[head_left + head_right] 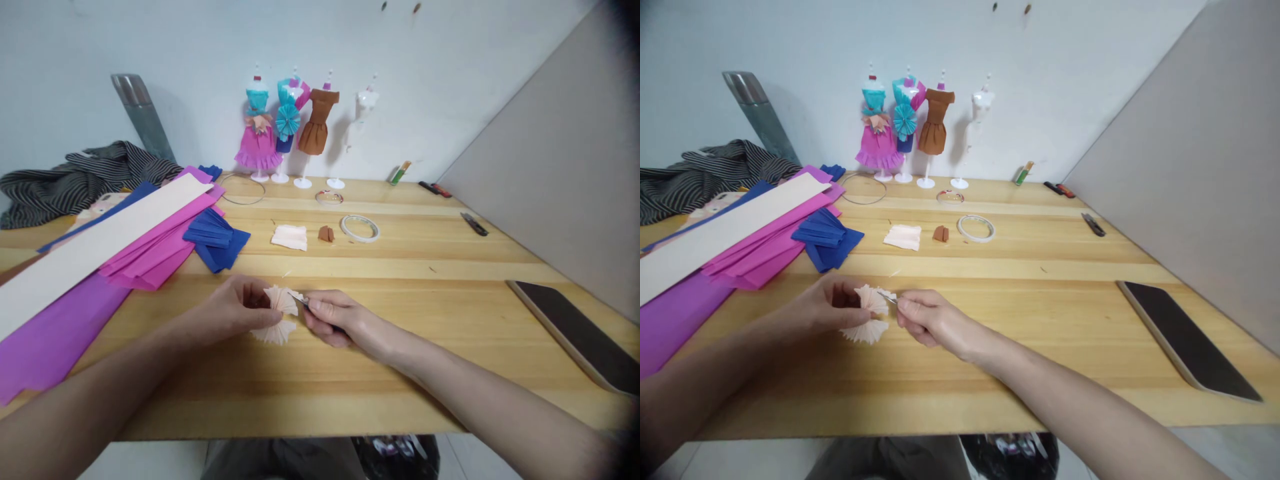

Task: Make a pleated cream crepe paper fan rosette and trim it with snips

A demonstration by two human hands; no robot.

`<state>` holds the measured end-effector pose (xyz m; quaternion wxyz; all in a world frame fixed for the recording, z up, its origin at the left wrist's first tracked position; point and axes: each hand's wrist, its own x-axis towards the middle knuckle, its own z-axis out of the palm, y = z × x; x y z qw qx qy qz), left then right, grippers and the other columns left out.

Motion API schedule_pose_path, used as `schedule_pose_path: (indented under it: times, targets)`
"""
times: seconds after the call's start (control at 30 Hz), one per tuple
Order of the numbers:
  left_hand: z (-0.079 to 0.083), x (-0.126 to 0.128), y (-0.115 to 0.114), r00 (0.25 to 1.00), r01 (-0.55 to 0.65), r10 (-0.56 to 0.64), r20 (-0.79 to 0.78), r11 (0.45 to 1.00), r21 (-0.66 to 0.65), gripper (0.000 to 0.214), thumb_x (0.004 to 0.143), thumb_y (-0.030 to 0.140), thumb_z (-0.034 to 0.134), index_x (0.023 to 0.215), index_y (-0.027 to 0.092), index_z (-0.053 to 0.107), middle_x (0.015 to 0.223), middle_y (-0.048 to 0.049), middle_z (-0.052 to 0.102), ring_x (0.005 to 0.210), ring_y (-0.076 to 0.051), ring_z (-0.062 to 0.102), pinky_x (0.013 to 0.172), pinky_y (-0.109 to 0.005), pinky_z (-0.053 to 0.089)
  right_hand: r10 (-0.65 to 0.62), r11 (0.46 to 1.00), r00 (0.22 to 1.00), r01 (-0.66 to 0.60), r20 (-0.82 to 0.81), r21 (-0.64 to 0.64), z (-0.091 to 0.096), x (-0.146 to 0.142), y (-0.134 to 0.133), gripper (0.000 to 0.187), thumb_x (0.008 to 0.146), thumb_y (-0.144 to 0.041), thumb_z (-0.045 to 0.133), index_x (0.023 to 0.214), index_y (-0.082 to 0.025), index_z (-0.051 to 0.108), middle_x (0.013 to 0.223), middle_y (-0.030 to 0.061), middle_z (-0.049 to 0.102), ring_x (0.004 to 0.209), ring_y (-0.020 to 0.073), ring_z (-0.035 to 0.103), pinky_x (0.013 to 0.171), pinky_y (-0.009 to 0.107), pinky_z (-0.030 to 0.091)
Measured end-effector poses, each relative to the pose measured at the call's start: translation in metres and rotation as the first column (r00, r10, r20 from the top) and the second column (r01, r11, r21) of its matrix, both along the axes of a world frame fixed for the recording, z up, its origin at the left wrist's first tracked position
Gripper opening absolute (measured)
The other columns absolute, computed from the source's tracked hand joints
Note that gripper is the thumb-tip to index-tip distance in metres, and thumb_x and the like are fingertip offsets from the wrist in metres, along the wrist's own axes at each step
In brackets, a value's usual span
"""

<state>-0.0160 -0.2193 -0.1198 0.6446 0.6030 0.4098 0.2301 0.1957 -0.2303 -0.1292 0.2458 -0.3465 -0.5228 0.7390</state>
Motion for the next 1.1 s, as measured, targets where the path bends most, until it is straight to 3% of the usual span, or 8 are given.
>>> schedule_pose_path:
  times: [0.17,0.6,1.1]
  targets:
    - [-0.0039,-0.0011,0.0012,0.998,0.058,-0.058,-0.017,0.998,0.001,0.023,0.070,0.035,0.068,0.070,0.012,0.063,0.057,0.0021,0.052,0.052,-0.009,0.044,0.050,-0.022,0.031,-0.002,0.999,1.000,0.001,-0.023,-0.055,-0.0013,-0.0015,-0.0002,0.038,0.080,-0.051,0.057,0.068,-0.016,0.048,0.052,-0.0080,0.031,0.041,0.0044,0.021,0.038,0.023,0.008]
    - [-0.0040,-0.0025,0.0007,0.995,0.096,-0.096,0.007,0.995,-0.025,0.018,0.072,0.030,0.068,0.070,0.012,0.066,0.055,0.0031,0.052,0.050,-0.008,0.044,0.049,-0.021,0.030,0.019,0.999,1.000,-0.019,-0.025,0.035,-0.0024,-0.0017,-0.0025,0.037,0.083,-0.050,0.055,0.069,-0.016,0.048,0.052,-0.0079,0.032,0.042,0.0049,0.023,0.040,0.023,0.012]
    - [-0.0007,-0.0040,-0.0002,0.993,0.116,-0.115,0.018,0.991,-0.065,0.023,0.067,0.033,0.070,0.066,0.011,0.063,0.055,0.0023,0.053,0.052,-0.009,0.044,0.051,-0.021,0.032,0.055,0.998,0.998,-0.054,-0.030,0.037,-0.0040,0.0001,-0.0008,0.038,0.084,-0.049,0.055,0.069,-0.015,0.049,0.052,-0.0078,0.032,0.042,0.0044,0.023,0.039,0.022,0.012]
